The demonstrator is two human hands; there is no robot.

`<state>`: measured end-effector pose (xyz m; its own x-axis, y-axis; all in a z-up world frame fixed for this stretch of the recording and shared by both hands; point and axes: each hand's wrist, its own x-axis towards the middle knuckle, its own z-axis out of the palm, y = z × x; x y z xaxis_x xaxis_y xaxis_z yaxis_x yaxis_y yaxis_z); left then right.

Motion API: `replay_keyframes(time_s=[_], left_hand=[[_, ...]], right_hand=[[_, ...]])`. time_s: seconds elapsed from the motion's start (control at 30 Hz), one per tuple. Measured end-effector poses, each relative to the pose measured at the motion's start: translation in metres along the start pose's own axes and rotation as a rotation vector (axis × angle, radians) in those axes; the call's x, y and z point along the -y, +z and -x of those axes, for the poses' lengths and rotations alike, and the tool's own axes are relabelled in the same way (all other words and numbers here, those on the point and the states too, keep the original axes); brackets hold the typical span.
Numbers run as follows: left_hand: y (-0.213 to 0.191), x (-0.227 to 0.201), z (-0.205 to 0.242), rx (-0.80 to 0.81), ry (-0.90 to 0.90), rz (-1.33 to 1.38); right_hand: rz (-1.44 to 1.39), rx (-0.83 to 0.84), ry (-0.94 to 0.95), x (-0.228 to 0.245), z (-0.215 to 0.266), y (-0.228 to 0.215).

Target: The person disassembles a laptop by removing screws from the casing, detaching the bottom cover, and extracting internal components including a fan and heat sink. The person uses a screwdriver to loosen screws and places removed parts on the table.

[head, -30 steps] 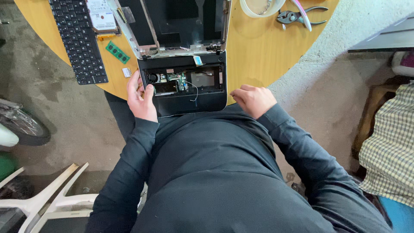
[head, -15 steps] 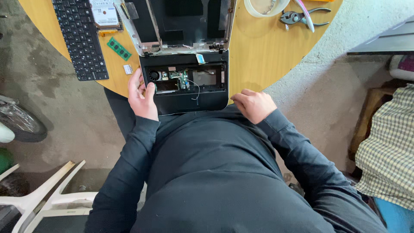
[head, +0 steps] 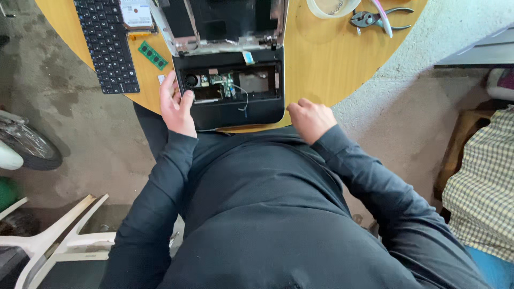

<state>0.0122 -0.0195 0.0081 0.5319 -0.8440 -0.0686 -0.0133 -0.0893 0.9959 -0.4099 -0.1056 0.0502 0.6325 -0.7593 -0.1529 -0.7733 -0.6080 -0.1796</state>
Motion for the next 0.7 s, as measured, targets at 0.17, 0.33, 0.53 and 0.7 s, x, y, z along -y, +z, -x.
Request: replay_keyframes(time_s=[0.17,0.33,0.53,0.7], left_hand=[[0.013,-0.021,-0.017,0.009,0.001,-0.008],[0.012,-0.002,-0.02,0.02,0.098,-0.082],[0.012,-0.005,-0.019,0.025,0.115,-0.073],[0.013,0.001,-0.019,0.028,0.12,-0.053]], right_hand=[[0.026,0.07,-0.008,-0.006,-0.027,-0.003],[0.113,0.192,-0.028,0.015,-0.035,-0.002],[0.129,0.247,-0.052,0.021,-0.053,0.011],[-0.175,0.293,-0.094,-0.029,-0.052,-0.014]])
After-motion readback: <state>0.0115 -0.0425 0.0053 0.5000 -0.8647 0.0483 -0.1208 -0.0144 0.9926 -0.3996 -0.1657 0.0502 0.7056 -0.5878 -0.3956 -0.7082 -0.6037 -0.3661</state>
